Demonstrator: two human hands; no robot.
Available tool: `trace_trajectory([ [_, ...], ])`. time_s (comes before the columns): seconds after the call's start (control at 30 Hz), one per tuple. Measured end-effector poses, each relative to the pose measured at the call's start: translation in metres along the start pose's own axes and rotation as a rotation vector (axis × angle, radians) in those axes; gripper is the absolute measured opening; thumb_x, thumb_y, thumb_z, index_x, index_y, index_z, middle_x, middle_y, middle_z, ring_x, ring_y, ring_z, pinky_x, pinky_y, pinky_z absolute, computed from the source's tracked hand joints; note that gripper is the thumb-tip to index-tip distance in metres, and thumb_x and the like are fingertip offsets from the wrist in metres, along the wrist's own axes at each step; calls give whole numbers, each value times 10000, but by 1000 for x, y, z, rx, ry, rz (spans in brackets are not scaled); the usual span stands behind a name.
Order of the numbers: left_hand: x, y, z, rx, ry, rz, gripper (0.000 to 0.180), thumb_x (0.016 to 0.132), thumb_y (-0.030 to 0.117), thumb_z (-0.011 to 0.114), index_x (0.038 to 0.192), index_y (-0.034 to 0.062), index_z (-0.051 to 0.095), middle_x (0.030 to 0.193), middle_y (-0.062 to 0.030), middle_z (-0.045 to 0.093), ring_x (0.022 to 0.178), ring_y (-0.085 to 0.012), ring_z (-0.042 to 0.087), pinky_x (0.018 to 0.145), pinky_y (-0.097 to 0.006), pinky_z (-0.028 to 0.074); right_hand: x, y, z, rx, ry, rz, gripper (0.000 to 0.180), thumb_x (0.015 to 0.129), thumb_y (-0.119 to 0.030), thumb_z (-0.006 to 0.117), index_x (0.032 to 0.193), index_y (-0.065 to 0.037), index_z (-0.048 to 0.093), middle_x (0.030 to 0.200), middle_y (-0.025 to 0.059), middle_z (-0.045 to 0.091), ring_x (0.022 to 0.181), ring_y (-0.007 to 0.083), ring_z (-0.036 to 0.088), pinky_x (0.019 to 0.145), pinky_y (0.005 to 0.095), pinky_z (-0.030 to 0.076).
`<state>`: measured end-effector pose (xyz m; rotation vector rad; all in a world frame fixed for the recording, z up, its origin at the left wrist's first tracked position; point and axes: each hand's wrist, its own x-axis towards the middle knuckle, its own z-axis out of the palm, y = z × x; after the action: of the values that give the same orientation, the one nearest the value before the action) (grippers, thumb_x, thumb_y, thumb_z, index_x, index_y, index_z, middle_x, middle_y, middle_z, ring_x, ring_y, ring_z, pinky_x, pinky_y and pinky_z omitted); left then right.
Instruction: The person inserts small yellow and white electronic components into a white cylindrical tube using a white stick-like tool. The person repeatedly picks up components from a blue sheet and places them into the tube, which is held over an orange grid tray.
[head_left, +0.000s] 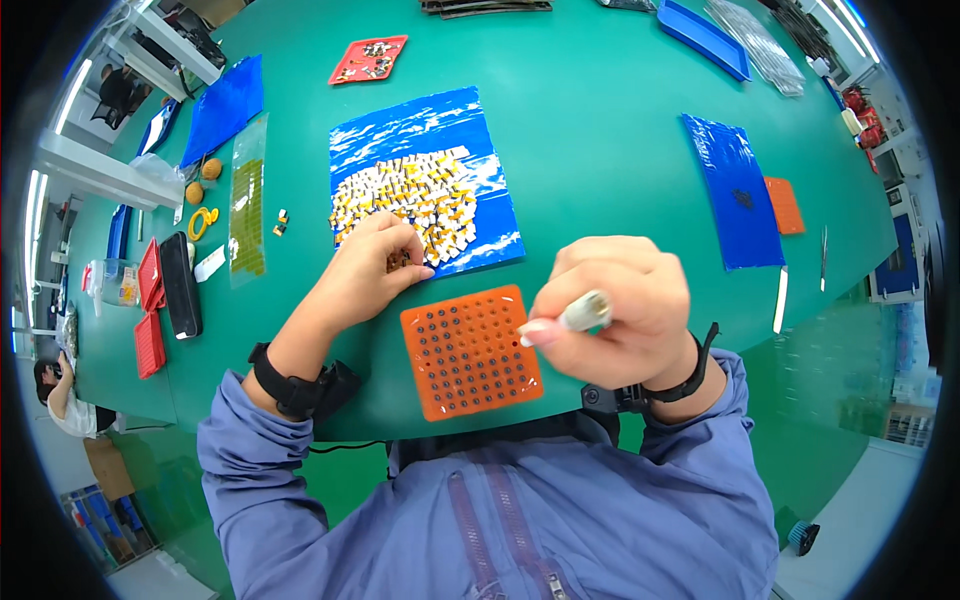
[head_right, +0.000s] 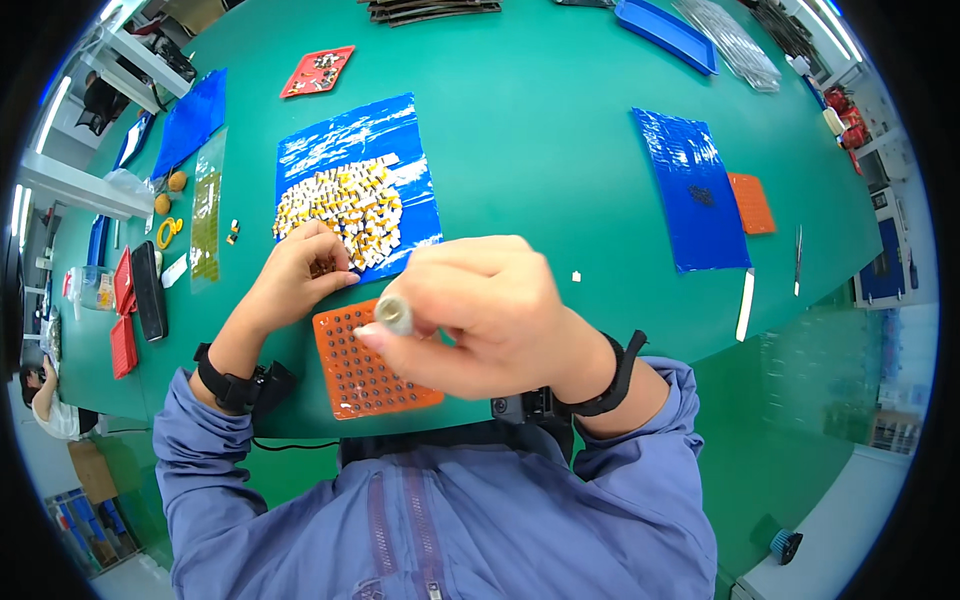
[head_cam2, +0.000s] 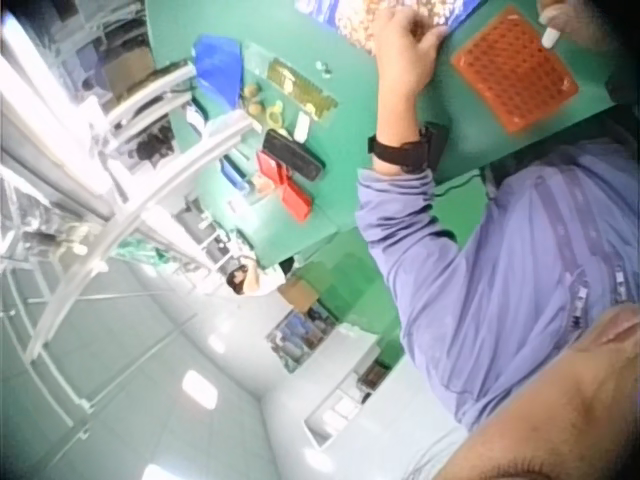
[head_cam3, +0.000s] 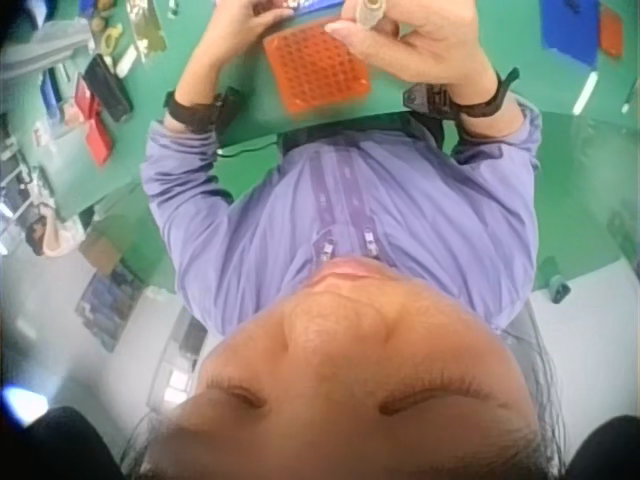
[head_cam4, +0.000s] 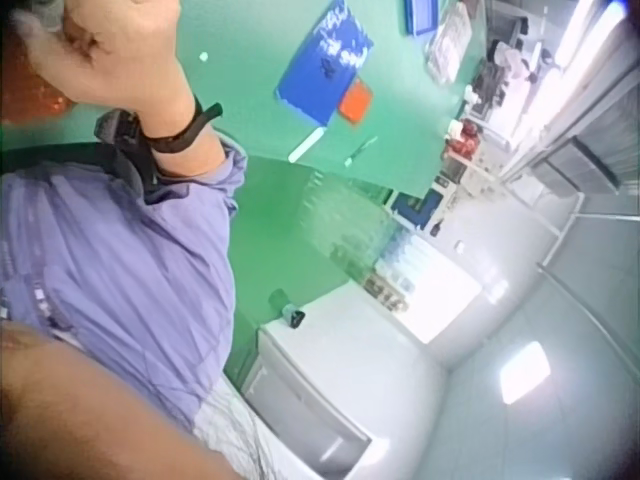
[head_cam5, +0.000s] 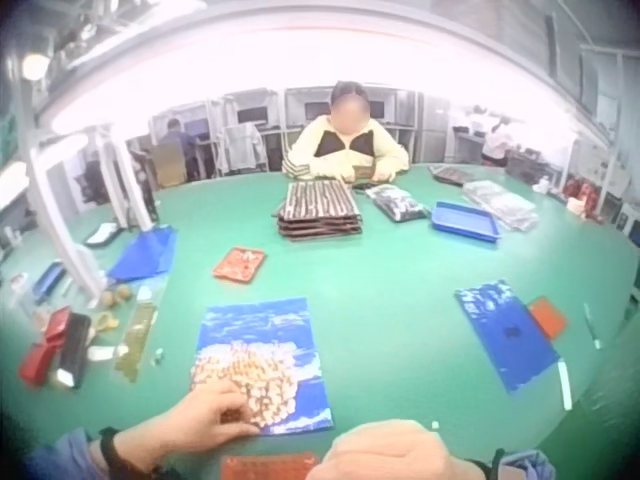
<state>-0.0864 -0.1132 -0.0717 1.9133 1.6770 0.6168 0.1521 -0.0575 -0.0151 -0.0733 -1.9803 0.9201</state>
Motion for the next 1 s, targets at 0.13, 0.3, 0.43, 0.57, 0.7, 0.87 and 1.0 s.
trace_trajectory([
  [0.13,-4,8,-9,-171,-9,-117,166,727,63,686,723,35,523,707,-19,506,610,-80,465,540,-227,392,-4,-1,5,-55,-83,-9,145,643,-11,699,626,-39,557,521,34,509,397,143,451,366,258,315],
  [0.3,-17,11,-13,-341,133,-153,147,763,63,659,751,13,522,680,-12,554,611,-60,494,554,-209,407,-6,0,11,-70,-91,-30,164,634,-24,709,608,-47,550,505,22,490,388,144,444,364,260,306],
  [0.43,-34,20,-22,-370,198,-119,111,786,28,623,840,6,529,735,3,547,659,-53,499,599,-197,410,-5,-3,12,-91,-115,-25,168,637,-29,714,598,-50,552,499,21,483,386,142,442,366,257,308],
  [0.57,-53,42,-24,-629,247,-133,104,786,25,626,835,-3,539,755,-18,563,685,-66,520,626,-202,423,-6,-3,7,-44,-137,21,139,643,-35,722,624,-28,585,512,35,515,408,144,465,378,249,333],
  [0.7,-77,48,-13,-1080,325,19,97,775,-22,608,830,8,534,772,-56,579,726,-104,557,656,-220,440,-2,-3,-3,232,-16,145,130,666,10,723,703,-34,607,681,48,619,561,113,555,472,219,405],
  [0.87,-78,62,14,-1641,243,218,141,798,48,609,831,44,472,716,-94,556,697,-203,553,667,-329,459,-6,-3,2,632,6,467,150,695,16,708,825,12,634,767,74,626,681,87,567,567,197,411],
  [1.0,-74,65,23,-1666,141,230,184,827,139,607,812,88,431,696,-29,455,672,-157,466,619,-314,450,-6,-1,8,648,-84,547,145,710,11,700,840,4,638,770,58,624,687,84,571,581,195,422],
])
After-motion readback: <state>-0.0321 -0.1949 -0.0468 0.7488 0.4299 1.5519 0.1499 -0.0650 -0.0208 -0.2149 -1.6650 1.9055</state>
